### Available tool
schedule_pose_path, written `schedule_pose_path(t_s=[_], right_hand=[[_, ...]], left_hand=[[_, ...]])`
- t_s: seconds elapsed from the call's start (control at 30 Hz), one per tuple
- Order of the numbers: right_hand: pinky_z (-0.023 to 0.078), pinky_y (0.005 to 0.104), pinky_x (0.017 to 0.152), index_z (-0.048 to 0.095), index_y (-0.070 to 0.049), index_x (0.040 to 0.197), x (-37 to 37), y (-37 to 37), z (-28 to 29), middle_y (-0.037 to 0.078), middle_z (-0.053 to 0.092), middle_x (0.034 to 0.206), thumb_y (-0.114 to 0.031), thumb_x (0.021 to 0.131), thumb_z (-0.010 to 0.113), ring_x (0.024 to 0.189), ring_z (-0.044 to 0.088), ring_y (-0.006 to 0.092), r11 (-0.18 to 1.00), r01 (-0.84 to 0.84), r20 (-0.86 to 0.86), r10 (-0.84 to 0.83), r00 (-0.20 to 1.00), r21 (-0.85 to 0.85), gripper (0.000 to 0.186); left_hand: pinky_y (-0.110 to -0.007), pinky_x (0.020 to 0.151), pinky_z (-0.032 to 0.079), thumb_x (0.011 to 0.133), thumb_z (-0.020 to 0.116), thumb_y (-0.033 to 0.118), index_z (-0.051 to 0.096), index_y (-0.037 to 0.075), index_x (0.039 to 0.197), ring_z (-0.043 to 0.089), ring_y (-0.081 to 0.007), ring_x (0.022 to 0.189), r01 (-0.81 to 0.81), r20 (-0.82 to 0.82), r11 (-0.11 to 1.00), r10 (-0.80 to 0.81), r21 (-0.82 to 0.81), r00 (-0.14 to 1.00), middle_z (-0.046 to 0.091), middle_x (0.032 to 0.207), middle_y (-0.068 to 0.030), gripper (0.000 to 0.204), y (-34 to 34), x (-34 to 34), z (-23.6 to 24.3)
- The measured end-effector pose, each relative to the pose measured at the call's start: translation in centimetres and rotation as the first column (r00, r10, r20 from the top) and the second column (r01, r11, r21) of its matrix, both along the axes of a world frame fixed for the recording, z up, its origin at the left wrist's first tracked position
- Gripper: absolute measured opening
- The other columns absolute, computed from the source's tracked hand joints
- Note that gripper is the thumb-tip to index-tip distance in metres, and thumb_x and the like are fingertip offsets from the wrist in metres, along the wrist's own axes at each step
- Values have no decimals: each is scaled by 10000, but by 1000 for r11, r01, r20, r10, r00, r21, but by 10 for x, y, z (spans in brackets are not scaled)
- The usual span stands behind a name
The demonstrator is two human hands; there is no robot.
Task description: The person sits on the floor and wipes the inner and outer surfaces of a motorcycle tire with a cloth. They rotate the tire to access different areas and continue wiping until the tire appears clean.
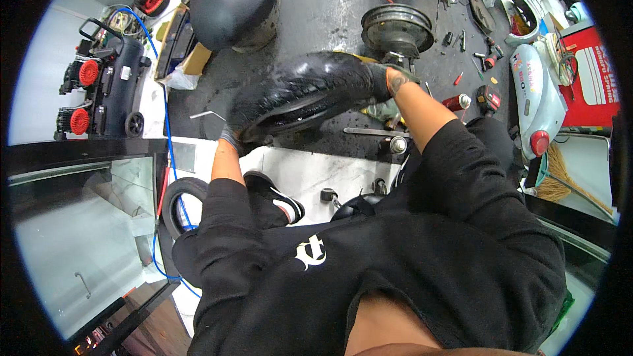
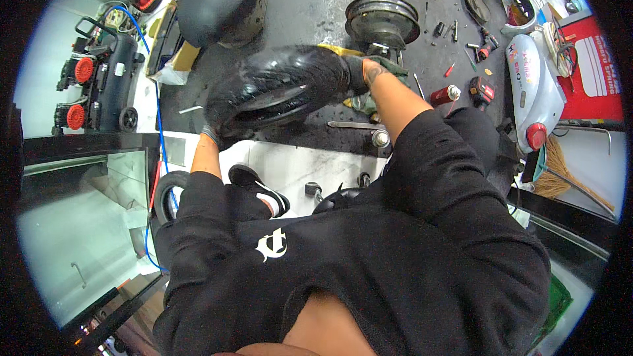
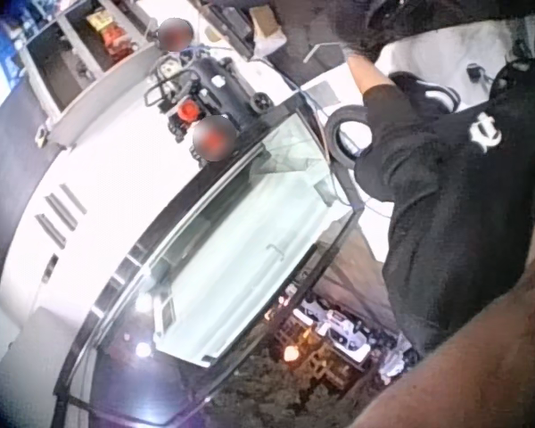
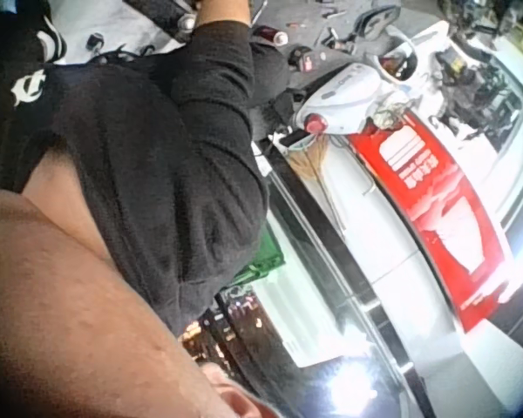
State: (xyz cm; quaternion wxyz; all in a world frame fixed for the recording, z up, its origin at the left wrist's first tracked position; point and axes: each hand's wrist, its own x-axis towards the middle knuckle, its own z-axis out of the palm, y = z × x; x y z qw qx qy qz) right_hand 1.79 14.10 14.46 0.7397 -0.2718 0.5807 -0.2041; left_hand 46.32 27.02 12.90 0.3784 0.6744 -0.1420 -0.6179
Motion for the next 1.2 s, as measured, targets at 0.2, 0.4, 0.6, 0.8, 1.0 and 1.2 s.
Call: schedule_pose_path(t_s=[0.2,0.4,0.6,0.8,1.0,1.2], right_hand=[[478,463,1084,571,-71,1407,14,-77,194,186,652,1356,-556,745,863,1255,606,335,813,-20,38,52,998,-582,870],[479,449,1089,552,-66,1427,34,-92,435,191,644,1366,-533,717,889,1264,605,337,256,68,76,21,997,-964,914],[480,436,1093,533,-60,1446,31,-83,537,196,636,1375,-511,689,915,1274,604,340,-187,119,131,-57,990,-975,961],[481,422,1098,514,-55,1466,18,-44,398,201,627,1384,-488,660,941,1284,603,342,-155,-104,-99,-42,994,-982,1010],[482,438,1101,436,-67,1525,65,59,156,225,597,1408,-528,649,928,1313,580,379,-176,-700,-722,179,669,-692,1106],[480,459,1090,418,-104,1540,98,43,101,224,590,1401,-369,657,927,1281,589,413,-16,-898,-868,264,421,-440,1053]], left_hand=[[-401,1032,553,1049,568,309,535,85,1452,638,-255,1181,283,285,905,-194,-318,939,625,1386,-124,463,-87,65,217],[-399,1011,577,1052,584,234,564,94,1422,658,-241,1146,588,655,628,-160,-510,739,652,1346,-118,396,-112,92,488],[-406,997,580,1044,606,264,630,77,1346,669,-238,1124,773,807,242,106,-587,580,688,1289,-148,356,-72,92,644],[-389,1026,541,978,709,386,565,18,1435,667,-247,1166,402,426,481,-65,-779,902,677,1308,-173,604,-2,48,503],[-442,1222,356,600,983,368,244,78,1635,414,-380,1470,895,970,443,-235,54,58,420,1589,-223,1304,48,-58,199],[-424,1145,448,668,925,265,332,6,1568,546,-362,1349,862,939,505,-320,56,127,540,1463,-229,1109,8,-46,122]])
